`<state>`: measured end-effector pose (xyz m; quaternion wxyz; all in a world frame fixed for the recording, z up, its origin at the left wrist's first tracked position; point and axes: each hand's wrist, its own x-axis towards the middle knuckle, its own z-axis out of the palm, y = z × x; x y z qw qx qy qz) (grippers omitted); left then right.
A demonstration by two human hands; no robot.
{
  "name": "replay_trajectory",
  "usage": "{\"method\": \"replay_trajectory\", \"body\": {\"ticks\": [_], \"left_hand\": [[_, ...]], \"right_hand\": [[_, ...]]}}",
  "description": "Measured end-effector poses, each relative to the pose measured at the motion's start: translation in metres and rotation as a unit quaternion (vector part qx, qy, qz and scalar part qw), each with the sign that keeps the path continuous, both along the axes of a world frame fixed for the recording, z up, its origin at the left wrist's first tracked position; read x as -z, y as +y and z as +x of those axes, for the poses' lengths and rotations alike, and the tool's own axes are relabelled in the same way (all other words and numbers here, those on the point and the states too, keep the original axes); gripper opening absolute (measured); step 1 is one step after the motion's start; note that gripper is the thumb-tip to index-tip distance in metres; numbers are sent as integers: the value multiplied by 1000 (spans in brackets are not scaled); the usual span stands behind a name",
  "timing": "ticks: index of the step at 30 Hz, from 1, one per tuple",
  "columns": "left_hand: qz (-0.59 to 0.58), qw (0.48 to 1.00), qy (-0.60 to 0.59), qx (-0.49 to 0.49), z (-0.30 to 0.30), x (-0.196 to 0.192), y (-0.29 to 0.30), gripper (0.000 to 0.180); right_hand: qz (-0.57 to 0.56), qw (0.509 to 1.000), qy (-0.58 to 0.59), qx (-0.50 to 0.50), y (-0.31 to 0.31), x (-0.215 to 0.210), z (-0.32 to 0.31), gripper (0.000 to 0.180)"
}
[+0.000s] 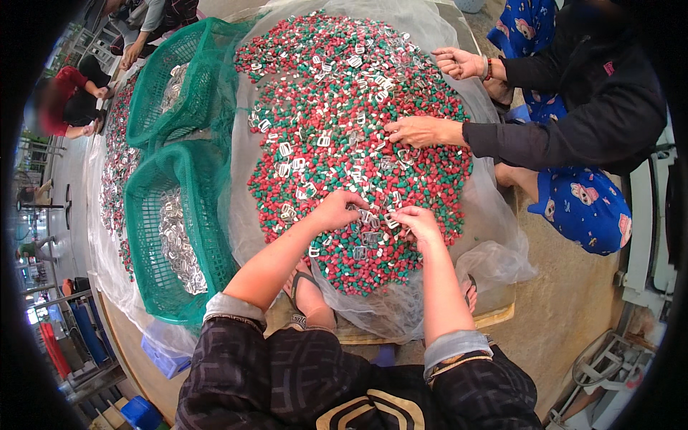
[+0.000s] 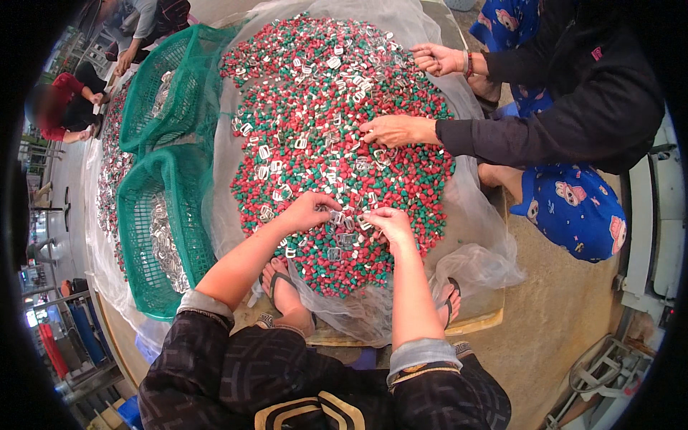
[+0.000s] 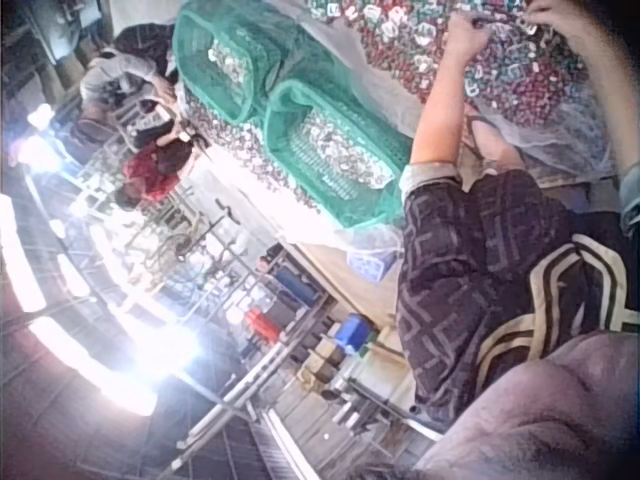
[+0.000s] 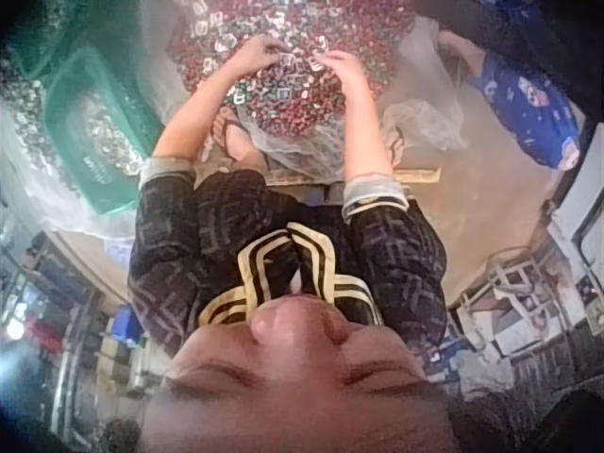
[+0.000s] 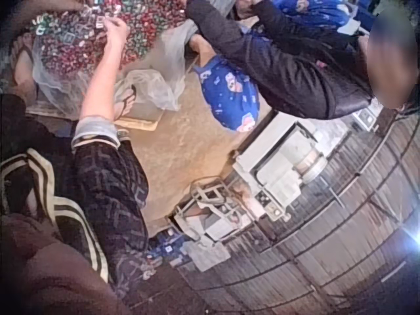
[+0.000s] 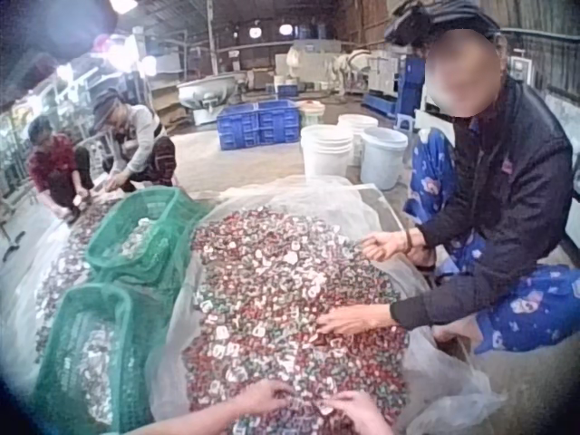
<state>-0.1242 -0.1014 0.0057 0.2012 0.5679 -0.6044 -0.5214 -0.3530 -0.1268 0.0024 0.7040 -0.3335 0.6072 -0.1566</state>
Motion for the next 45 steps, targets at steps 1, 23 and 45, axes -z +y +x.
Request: {"method": "replay_trajectory", "body": {"ticks": [1,23,45], "left_hand": [[13,1000,-10,0,-3,-4,-2,24],[-138,947,-260,129,-48,-1,26,21],[18,998,-44,35,-35,1,-10,16]], "right_hand": [[37,998,-29,35,-1,0,-5,16],[104,917,-337,186,20,21,-32,25],[143,939,-263,168,16,6,-18,32]]}}
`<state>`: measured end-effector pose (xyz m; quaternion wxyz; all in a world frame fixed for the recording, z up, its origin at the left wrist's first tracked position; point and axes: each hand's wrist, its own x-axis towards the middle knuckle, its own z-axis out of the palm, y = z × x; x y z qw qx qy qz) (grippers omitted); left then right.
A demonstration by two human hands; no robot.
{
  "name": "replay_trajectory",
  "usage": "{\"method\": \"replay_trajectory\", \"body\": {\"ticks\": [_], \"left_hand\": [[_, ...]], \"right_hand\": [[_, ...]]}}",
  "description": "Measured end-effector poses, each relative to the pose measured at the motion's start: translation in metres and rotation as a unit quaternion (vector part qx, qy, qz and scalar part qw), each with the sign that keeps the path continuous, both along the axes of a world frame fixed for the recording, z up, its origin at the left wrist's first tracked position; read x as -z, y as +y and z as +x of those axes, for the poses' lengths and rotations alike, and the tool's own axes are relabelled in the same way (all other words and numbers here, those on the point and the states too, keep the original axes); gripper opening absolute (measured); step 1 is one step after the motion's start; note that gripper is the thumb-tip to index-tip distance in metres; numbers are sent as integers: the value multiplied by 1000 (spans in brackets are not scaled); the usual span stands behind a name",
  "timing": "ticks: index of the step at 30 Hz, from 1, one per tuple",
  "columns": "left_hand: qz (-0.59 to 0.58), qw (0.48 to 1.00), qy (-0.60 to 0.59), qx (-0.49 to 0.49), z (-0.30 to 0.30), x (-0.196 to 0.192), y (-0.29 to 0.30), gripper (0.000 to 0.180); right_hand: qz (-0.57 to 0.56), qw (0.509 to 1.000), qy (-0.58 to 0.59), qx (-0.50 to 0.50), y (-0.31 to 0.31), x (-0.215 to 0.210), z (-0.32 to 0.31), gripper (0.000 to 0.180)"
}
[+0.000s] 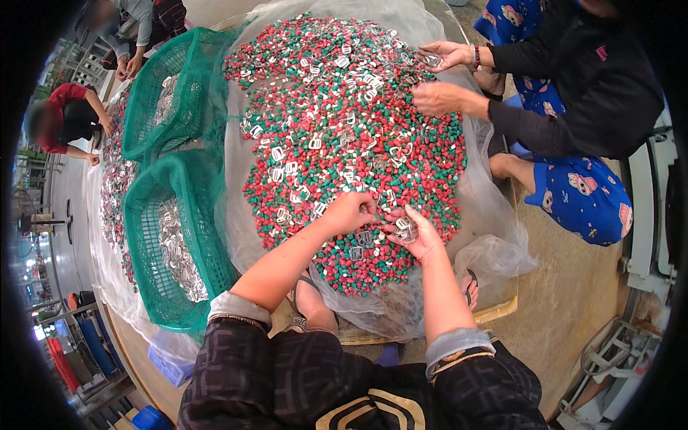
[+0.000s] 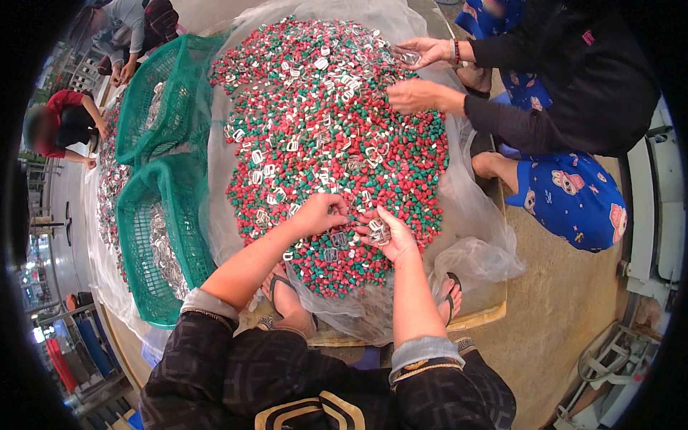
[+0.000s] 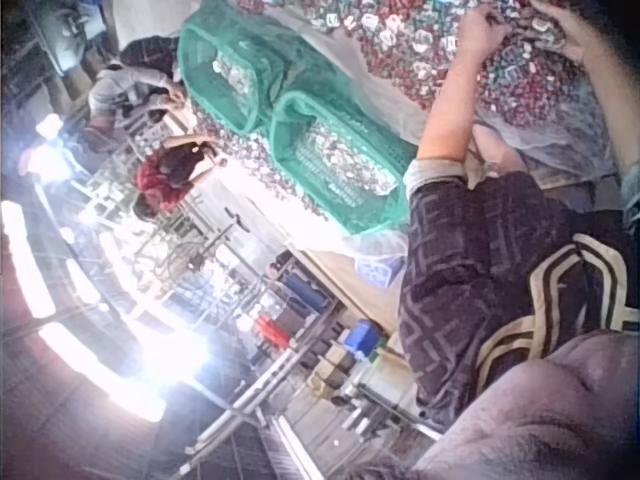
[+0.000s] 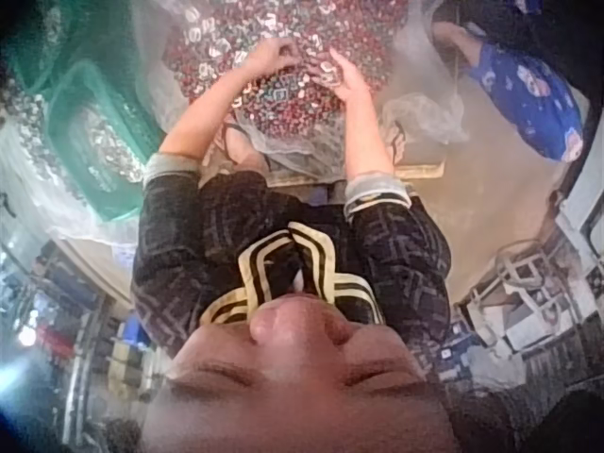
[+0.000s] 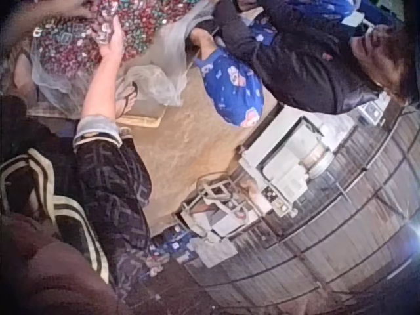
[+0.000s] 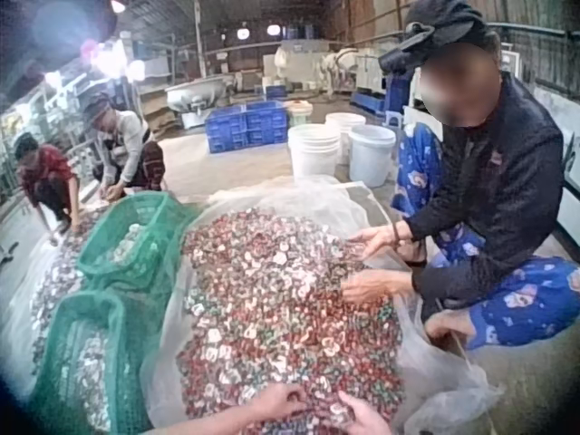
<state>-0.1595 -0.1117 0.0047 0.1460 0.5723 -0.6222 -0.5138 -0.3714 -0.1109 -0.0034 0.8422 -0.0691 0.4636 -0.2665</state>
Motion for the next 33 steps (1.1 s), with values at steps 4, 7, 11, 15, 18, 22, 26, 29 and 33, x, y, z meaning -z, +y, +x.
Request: {"method": "replay_trajectory", "body": {"ticks": [4,7,11,15,18,22,26,29,33], "left_hand": [[-4,994,108,-10,-8,-6,2,17],[-30,994,-106,12,-13,-22,5,21],[-137,937,-270,172,-9,-1,32,27],[-133,972,-167,97,-5,-8,26,18],[-33,989,-105,94,8,-22,26,12],[-31,987,-103,123,1,-8,60,23],[-199,931,-254,171,-9,-5,90,26],[-199,928,-272,161,-6,5,100,31],[-141,987,-79,15,9,-6,98,17]], "right_hand": [[4,998,-57,-4,-1,6,7,35],[-3,1000,-16,11,4,6,9,29],[13,999,-33,31,7,21,-4,23],[21,998,-35,56,6,22,-11,22],[10,998,-30,55,5,23,-11,25],[10,998,-12,57,5,18,-7,27],[8,998,-22,53,5,19,-5,28],[8,999,-21,46,5,15,0,27],[7,999,-5,40,3,7,3,26]]}}
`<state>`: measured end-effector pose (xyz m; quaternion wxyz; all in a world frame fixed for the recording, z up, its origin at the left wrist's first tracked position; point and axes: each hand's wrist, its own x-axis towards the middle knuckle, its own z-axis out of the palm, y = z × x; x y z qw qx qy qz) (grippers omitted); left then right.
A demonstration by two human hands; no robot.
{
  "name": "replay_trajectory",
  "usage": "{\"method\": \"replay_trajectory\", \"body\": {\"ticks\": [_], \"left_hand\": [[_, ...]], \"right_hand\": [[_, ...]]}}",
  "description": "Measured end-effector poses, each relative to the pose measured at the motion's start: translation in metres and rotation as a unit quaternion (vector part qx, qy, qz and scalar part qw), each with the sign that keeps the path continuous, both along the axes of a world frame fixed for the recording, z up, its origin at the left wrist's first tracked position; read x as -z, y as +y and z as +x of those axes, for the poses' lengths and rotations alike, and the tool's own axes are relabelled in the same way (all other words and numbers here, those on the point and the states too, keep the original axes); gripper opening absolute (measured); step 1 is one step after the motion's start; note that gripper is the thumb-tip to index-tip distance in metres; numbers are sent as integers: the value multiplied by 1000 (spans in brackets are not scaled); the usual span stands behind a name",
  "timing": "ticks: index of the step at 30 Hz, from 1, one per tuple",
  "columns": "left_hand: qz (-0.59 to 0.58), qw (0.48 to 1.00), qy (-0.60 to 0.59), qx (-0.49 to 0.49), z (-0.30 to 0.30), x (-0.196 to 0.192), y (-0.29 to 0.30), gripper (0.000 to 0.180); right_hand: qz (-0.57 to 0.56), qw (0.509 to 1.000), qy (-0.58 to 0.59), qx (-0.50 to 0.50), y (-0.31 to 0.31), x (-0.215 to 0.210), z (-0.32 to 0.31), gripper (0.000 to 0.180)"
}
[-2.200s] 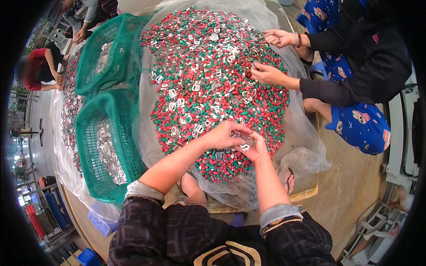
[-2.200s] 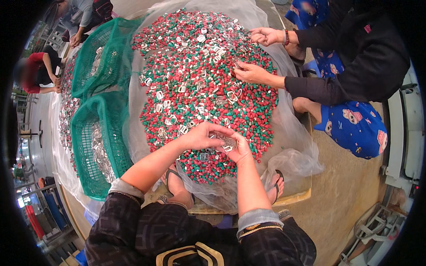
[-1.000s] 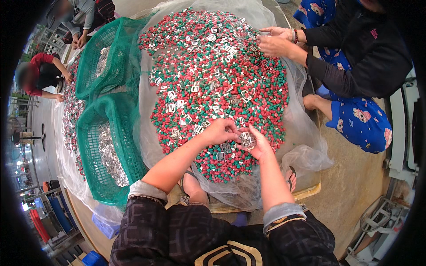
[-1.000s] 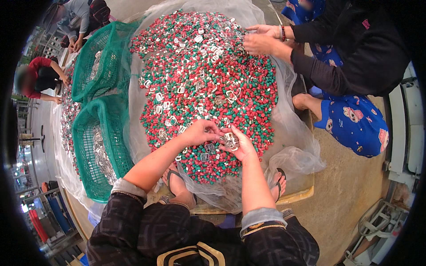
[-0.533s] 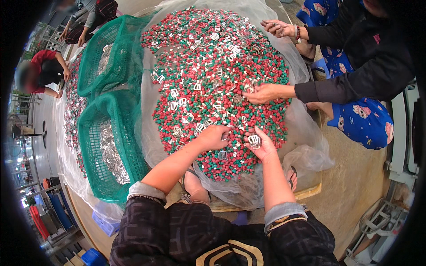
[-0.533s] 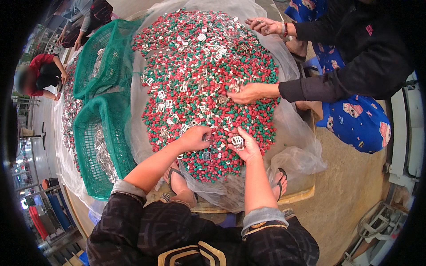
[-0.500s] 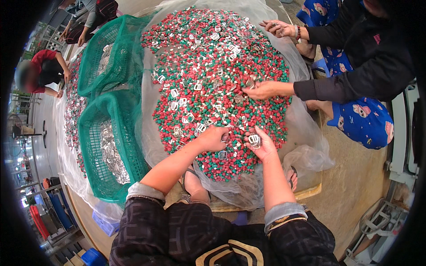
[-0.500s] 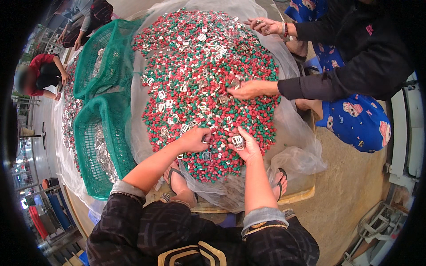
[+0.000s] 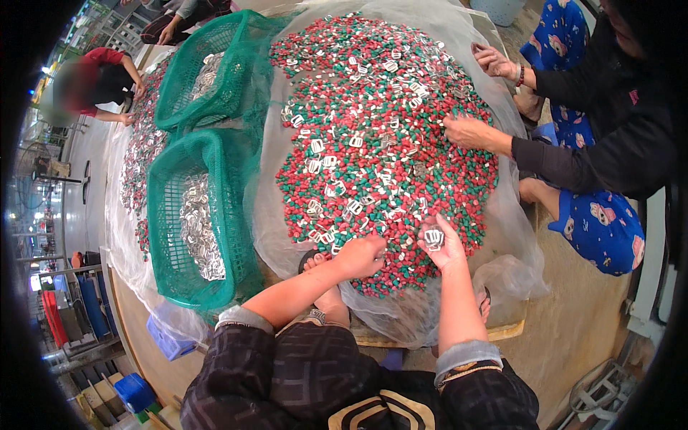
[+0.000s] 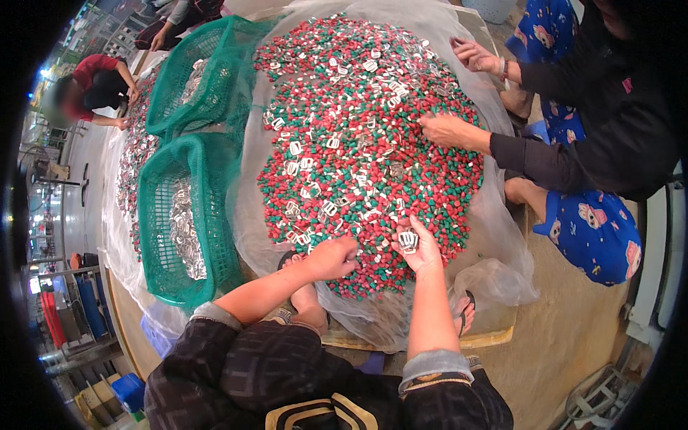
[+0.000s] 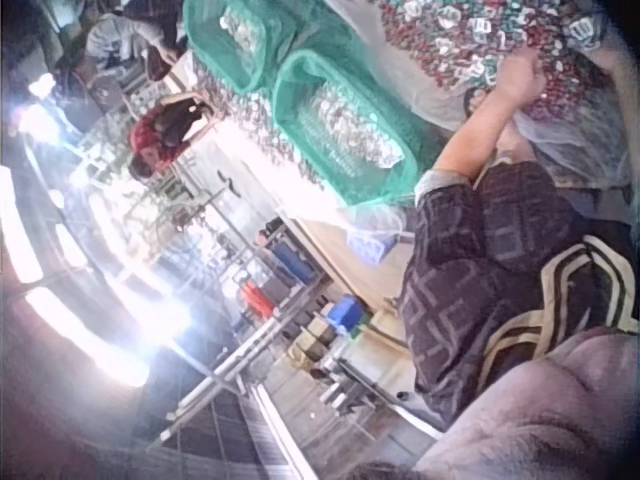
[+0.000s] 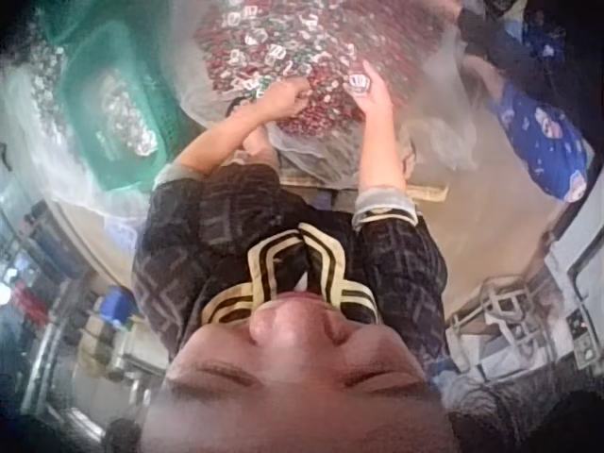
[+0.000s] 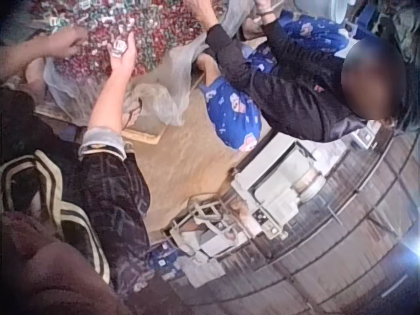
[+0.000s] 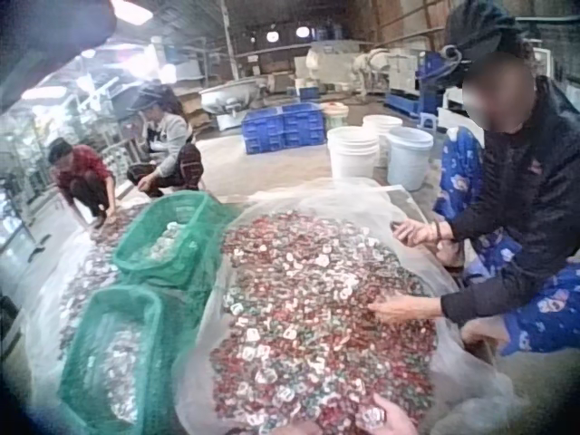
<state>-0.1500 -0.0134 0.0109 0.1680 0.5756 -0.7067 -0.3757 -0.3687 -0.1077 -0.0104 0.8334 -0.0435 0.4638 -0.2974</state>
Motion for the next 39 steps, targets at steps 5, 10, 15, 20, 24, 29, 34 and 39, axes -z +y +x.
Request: {"method": "replay_trajectory", "body": {"ticks": [5,10,15,20,24,29,34,39], "left_hand": [[167,828,405,-351,62,1,-17,25],[-9,938,-14,-345,114,31,-46,45],[74,982,31,-169,86,18,-53,45],[19,962,67,-265,91,-17,-46,27],[61,964,23,-256,87,-12,-41,14],[-9,979,-120,-163,59,-14,-31,17],[102,967,132,-191,75,0,-35,10],[179,832,425,-308,103,-4,-35,15]], "right_hand": [[3,1000,-11,-4,-1,-3,3,23],[9,999,-34,-12,-1,1,7,19],[4,999,-28,-15,-3,6,5,14],[0,999,-46,-11,-6,0,4,12],[-5,999,-36,-6,-3,5,4,12],[2,1000,-27,-5,-2,6,5,17],[-6,1000,-12,-4,-4,-9,9,32],[-5,1000,-14,-1,-2,-16,15,35]]}}
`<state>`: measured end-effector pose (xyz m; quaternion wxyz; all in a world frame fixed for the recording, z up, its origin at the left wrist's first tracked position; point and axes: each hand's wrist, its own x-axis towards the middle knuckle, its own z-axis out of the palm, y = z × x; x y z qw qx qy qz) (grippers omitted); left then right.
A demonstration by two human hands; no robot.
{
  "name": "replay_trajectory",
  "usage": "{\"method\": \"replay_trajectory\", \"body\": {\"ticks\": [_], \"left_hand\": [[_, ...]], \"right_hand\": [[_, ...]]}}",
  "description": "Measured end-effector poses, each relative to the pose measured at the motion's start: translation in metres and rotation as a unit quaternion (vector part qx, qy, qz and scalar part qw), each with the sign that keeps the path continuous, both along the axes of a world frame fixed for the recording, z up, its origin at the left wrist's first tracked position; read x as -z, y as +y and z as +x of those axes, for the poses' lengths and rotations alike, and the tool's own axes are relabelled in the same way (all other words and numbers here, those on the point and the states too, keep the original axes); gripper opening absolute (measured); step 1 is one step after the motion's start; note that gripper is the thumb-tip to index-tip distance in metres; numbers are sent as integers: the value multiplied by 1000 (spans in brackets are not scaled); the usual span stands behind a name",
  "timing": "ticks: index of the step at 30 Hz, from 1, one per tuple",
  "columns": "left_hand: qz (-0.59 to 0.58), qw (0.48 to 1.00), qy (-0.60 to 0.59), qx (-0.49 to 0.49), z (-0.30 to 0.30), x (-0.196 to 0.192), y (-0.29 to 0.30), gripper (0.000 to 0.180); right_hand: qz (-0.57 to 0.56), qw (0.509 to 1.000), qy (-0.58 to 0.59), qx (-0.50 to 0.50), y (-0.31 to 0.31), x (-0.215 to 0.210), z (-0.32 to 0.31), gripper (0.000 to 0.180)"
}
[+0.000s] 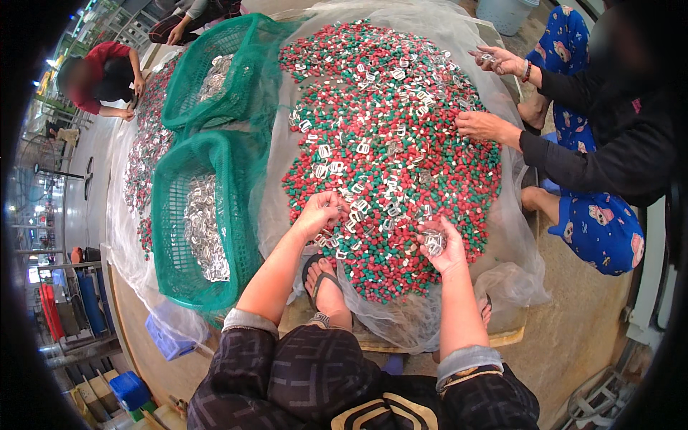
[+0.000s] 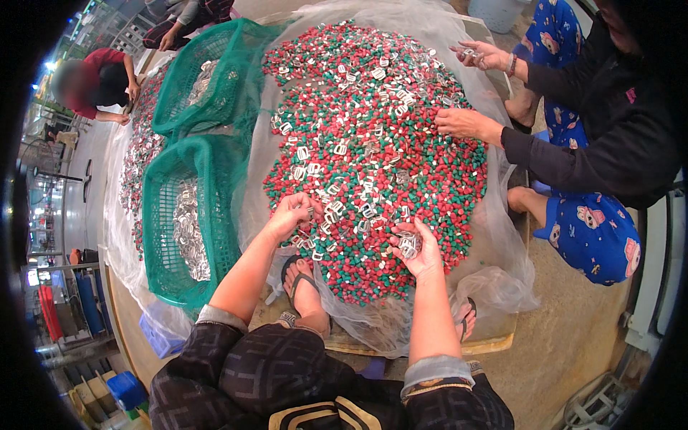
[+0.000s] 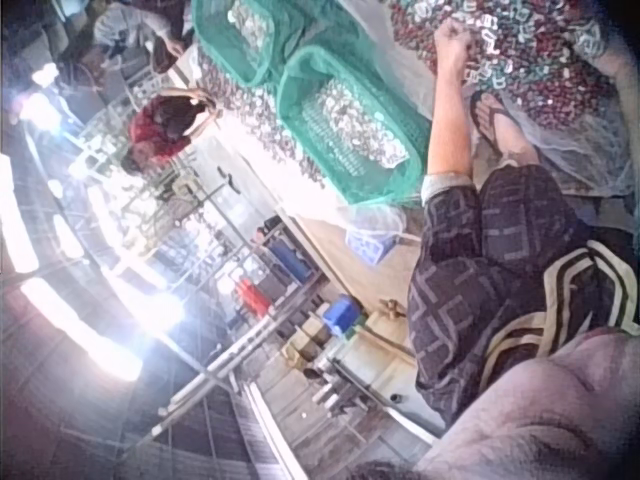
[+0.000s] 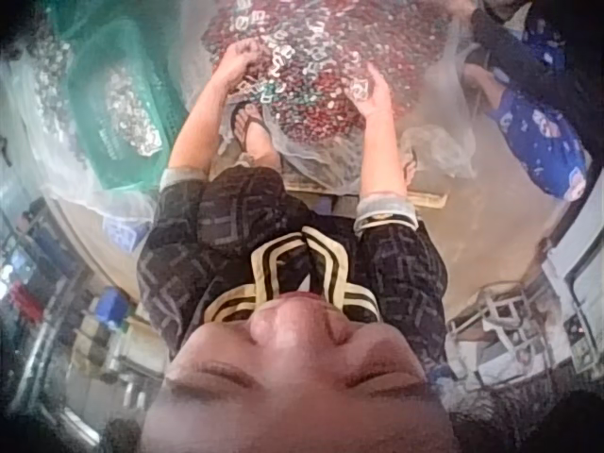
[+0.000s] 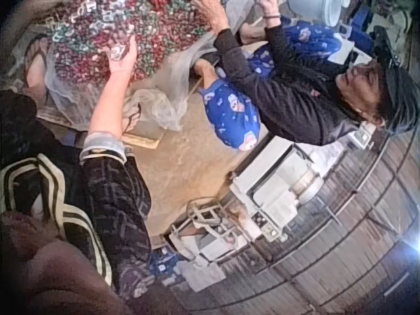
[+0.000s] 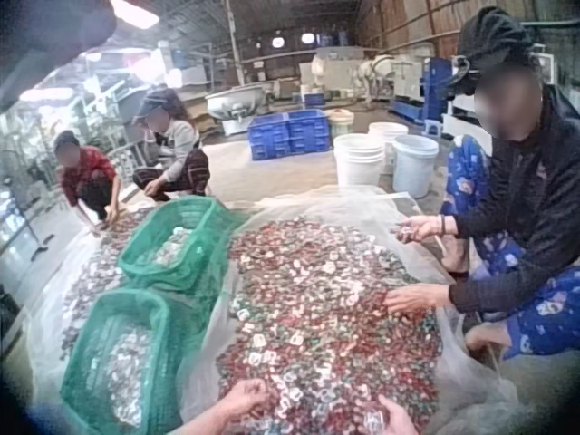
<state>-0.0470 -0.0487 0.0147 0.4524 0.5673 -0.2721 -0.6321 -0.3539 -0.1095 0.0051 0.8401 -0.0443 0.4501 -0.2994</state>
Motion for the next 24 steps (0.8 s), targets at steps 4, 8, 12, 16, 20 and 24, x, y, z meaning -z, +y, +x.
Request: {"method": "replay_trajectory", "body": {"ticks": [4,8,12,16,20,24], "left_hand": [[-8,1000,-23,0,-9,-1,-2,14],[-24,984,-172,23,-15,15,-5,14],[-43,916,-392,71,-17,22,-10,27],[124,980,-155,26,-8,5,-12,14],[170,978,105,-50,5,-3,6,8],[83,989,112,-53,76,-39,-7,7]], "right_hand": [[13,1000,-18,0,1,8,0,36],[20,999,-32,-2,0,13,1,36],[20,999,-41,-8,-1,18,2,31],[45,999,-18,8,0,18,5,23],[39,998,-51,16,-4,23,-2,23],[38,998,-35,20,-9,8,7,24]]}}
